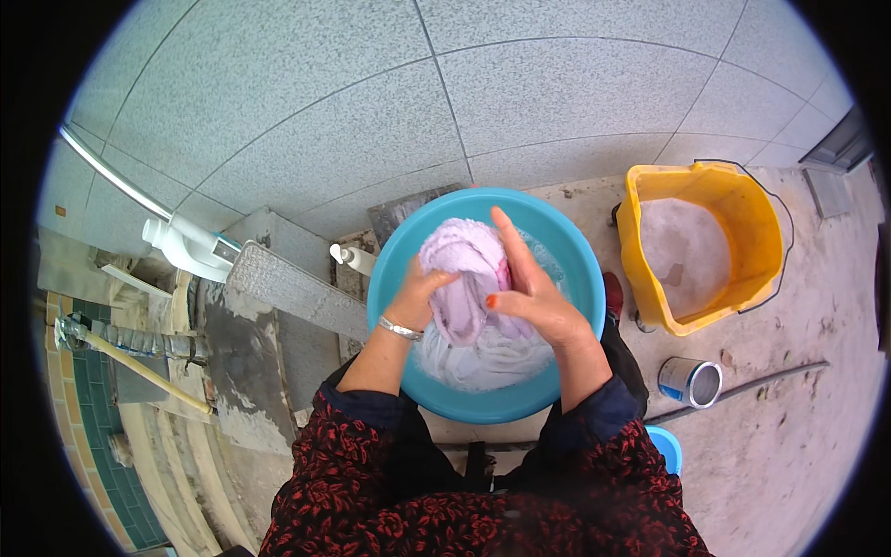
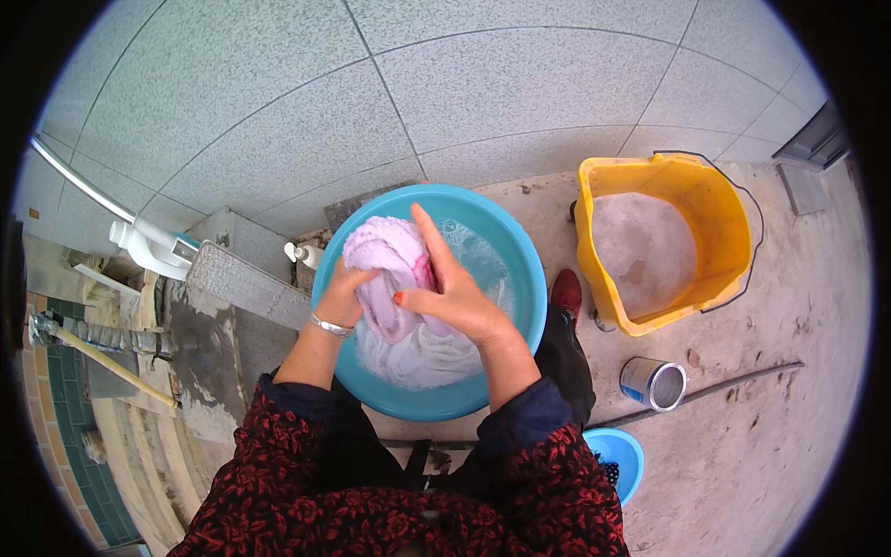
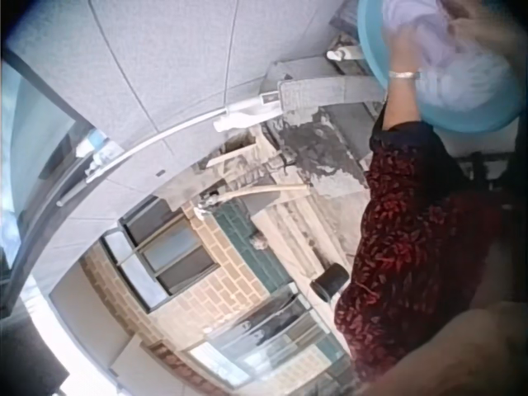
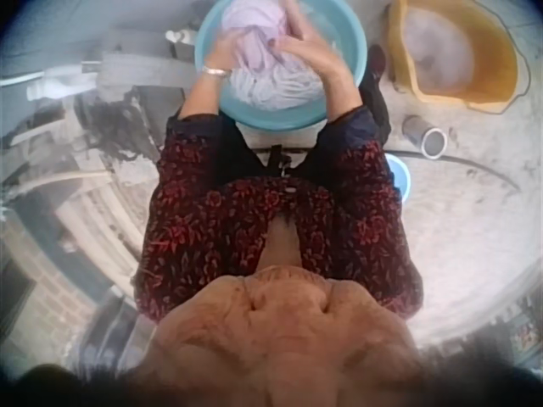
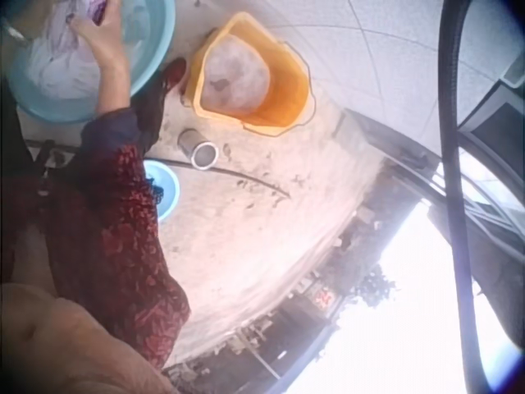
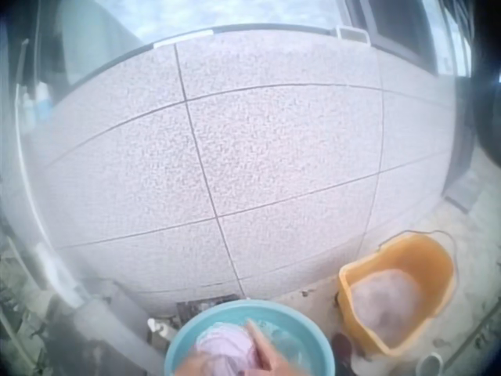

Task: The person washes clothes by hand in a blue basin filled with soapy water. They scrub and rinse a pink cloth and a white cloth, wringing them out and placing them into a smaller blue basin on the floor.

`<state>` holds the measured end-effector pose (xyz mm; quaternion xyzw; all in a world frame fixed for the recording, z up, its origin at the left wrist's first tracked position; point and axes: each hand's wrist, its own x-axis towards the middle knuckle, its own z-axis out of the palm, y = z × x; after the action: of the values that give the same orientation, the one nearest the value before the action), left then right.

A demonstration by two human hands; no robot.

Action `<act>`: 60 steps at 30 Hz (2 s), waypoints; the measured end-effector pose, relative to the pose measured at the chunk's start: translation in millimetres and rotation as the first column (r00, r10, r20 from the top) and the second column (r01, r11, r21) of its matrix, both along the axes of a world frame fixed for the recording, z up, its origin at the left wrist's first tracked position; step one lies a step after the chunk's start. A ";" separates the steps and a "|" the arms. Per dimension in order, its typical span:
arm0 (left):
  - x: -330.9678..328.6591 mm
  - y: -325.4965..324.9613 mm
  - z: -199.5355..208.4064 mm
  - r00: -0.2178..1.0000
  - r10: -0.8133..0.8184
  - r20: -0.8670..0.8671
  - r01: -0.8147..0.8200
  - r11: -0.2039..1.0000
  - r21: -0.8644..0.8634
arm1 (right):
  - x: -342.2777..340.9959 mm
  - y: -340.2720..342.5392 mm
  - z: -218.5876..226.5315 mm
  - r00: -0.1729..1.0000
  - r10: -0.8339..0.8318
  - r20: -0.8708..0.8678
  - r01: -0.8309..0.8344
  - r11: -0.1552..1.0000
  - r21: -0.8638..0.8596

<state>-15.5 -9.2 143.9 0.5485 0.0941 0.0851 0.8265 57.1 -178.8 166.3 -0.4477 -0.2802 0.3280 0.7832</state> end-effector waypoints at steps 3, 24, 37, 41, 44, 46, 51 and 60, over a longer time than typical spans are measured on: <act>-0.8 6.5 1.3 0.997 0.055 -0.063 -0.074 0.933 -0.351 | 6.7 -5.8 -1.6 0.997 -0.036 -0.074 0.030 0.996 -0.081; 9.6 -14.3 -66.3 0.696 0.601 -0.393 -0.340 0.757 0.558 | -65.2 39.4 -59.7 0.867 -0.193 -0.459 0.084 0.965 -0.247; 17.5 32.6 -1.9 0.969 0.155 -0.195 -0.201 0.948 -0.245 | -52.0 17.7 -22.9 0.472 0.318 -0.822 0.003 0.932 0.362; 19.4 6.1 12.5 0.979 -0.162 0.122 0.200 0.860 -0.469 | -67.6 20.1 -13.5 0.380 0.438 -0.814 -0.092 0.894 0.438; 16.6 13.8 0.6 0.948 -0.242 0.207 0.314 0.826 -0.468 | -66.1 19.2 -23.5 0.402 0.417 -0.816 -0.124 0.907 0.403; 18.2 21.6 -6.8 0.961 -0.242 0.135 0.277 0.857 -0.434 | -63.3 18.1 -28.5 0.426 0.399 -0.812 -0.180 0.917 0.356; 17.5 28.9 -17.7 0.953 -0.283 -0.106 0.245 0.929 -0.279 | -55.7 14.6 -28.5 0.625 0.360 -0.692 -0.388 0.913 0.124; 18.7 -12.7 -13.9 0.947 -0.038 -0.320 0.152 0.928 0.340 | -67.9 31.8 -60.8 0.926 -0.095 -0.366 -0.086 0.889 -0.449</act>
<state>3.2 -21.9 130.0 0.7011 0.1776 -0.0262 0.6901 -10.8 -147.0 105.5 -0.5482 -0.0380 0.4627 0.6957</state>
